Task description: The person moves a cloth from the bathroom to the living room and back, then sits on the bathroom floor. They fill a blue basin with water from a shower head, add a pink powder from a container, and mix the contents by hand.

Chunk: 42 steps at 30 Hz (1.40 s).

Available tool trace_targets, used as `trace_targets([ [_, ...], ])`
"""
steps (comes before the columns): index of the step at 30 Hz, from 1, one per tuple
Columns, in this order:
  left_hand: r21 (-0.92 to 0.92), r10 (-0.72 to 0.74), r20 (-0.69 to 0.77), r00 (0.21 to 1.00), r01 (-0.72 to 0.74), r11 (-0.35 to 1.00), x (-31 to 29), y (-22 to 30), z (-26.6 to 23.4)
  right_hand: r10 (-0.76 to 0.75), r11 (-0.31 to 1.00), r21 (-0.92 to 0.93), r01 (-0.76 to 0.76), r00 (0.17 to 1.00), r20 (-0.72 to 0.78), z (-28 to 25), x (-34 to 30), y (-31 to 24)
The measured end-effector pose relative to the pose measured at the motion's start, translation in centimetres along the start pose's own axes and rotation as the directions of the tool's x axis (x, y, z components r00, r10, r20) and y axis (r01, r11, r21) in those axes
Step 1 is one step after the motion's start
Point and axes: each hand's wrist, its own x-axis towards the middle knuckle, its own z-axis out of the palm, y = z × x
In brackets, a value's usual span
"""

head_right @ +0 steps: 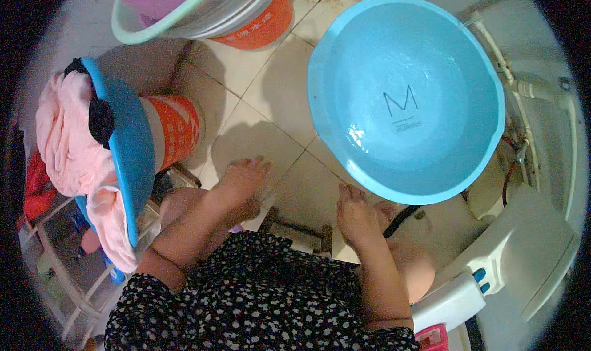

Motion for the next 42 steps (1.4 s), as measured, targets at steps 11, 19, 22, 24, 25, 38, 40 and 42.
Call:
trace_targets([
  [11,-0.603,0.183,0.486,0.855,0.176,0.778,-6.5,3.5,9.6,0.134,0.943,0.260,-0.206,0.954,0.270,8.8,-8.5,-2.0],
  [19,-0.274,0.192,0.532,0.825,-0.047,0.961,-11.2,7.6,16.2,-0.091,0.996,0.006,0.092,0.965,0.247,15.8,-10.9,-4.8],
  [22,-0.277,0.211,0.479,0.852,-0.081,0.958,-10.0,7.0,20.1,-0.107,0.993,0.000,0.121,0.872,0.478,16.5,-7.0,-3.9],
  [24,-0.310,0.246,0.462,0.852,-0.105,0.945,-9.1,6.8,21.7,-0.139,0.990,0.059,0.131,0.771,0.622,17.0,-6.0,-4.1],
  [25,-0.317,0.283,0.478,0.832,-0.137,0.938,-8.6,6.7,22.5,-0.156,0.987,0.089,0.131,0.711,0.685,17.4,-5.7,-4.0],
  [38,-0.364,0.383,0.477,0.791,-0.219,0.905,4.5,3.2,10.2,-0.131,0.931,0.360,-0.067,0.858,0.497,10.3,0.6,1.7],
  [40,-0.322,0.364,0.467,0.805,-0.229,0.919,6.0,2.7,8.5,-0.122,0.911,0.403,-0.092,0.871,0.475,8.0,1.6,1.8],
  [42,-0.257,0.346,0.470,0.812,-0.249,0.934,6.4,2.6,7.5,-0.074,0.934,0.342,-0.107,0.876,0.476,7.4,1.9,1.7],
])
